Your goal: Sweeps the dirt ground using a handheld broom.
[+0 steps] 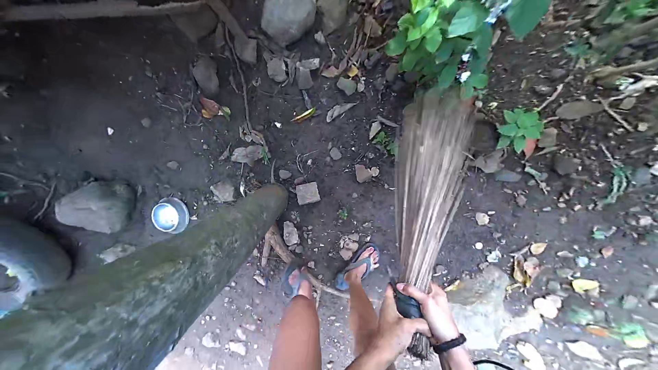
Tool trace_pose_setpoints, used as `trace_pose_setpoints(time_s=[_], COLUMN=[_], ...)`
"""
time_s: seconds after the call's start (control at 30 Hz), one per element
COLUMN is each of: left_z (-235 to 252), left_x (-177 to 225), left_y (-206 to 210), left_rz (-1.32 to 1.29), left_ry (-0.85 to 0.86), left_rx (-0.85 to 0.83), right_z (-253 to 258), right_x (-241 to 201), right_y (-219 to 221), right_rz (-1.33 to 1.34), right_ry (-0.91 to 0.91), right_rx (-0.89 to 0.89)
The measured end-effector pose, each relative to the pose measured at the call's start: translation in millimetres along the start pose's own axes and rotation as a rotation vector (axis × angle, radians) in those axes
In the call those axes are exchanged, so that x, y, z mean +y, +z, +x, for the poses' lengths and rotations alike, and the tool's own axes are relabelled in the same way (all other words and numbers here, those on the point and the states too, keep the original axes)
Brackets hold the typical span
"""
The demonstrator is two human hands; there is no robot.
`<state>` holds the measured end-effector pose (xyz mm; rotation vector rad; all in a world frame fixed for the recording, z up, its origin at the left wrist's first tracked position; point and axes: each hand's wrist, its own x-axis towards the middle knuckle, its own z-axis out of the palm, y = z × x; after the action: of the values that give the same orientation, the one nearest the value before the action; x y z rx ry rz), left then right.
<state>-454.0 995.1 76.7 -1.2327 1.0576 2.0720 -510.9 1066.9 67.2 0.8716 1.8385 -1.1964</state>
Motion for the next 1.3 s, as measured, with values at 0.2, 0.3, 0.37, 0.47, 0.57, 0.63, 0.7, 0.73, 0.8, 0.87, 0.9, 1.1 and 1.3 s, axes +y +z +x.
trace_pose_setpoints(time_s=[0.2, 0.3, 0.37, 0.47, 0.57, 0.63, 0.7, 0.73, 0.8, 0.87, 0.9, 1.1, 1.3], left_z=[-7, 46, 94, 140, 119, 83, 49, 33, 6, -9, -11, 20, 91], left_x=[70, 125, 166, 208, 200, 196, 204, 208, 212, 209, 207, 250, 333], left_y=[-32, -102, -151, -167, -130, -121, -123, -124, -120, -109, -104, -123, -295], left_rz=[-0.210, -0.306, -0.322, -0.100, 0.093, 0.157, 0.159, 0.161, 0.191, 0.166, 0.119, -0.259, -0.277], left_ry=[0.162, 0.165, 0.054, -0.101, -0.176, -0.214, -0.216, -0.207, -0.118, 0.030, 0.095, 0.352, 0.239], left_rx=[0.612, 0.817, 0.859, 0.666, 0.385, 0.218, 0.078, 0.047, 0.044, 0.124, 0.204, 0.801, 1.100], right_z=[21, 64, 104, 147, 115, 70, 30, 12, -19, -30, -28, 29, 73], right_x=[-89, -135, -151, -166, -164, -159, -154, -153, -161, -176, -184, -243, -271], right_y=[100, 216, 282, 282, 209, 183, 173, 170, 160, 151, 152, 252, 476], right_rz=[-0.251, -0.456, -0.526, -0.297, -0.026, 0.034, 0.077, 0.108, 0.136, 0.093, 0.046, -0.232, -0.403], right_ry=[0.059, 0.173, 0.258, 0.290, 0.336, 0.363, 0.334, 0.309, 0.253, 0.193, 0.159, 0.029, 0.243], right_rx=[-0.621, -0.865, -0.901, -0.725, -0.393, -0.199, -0.082, -0.051, -0.055, -0.118, -0.171, -0.822, -1.142])
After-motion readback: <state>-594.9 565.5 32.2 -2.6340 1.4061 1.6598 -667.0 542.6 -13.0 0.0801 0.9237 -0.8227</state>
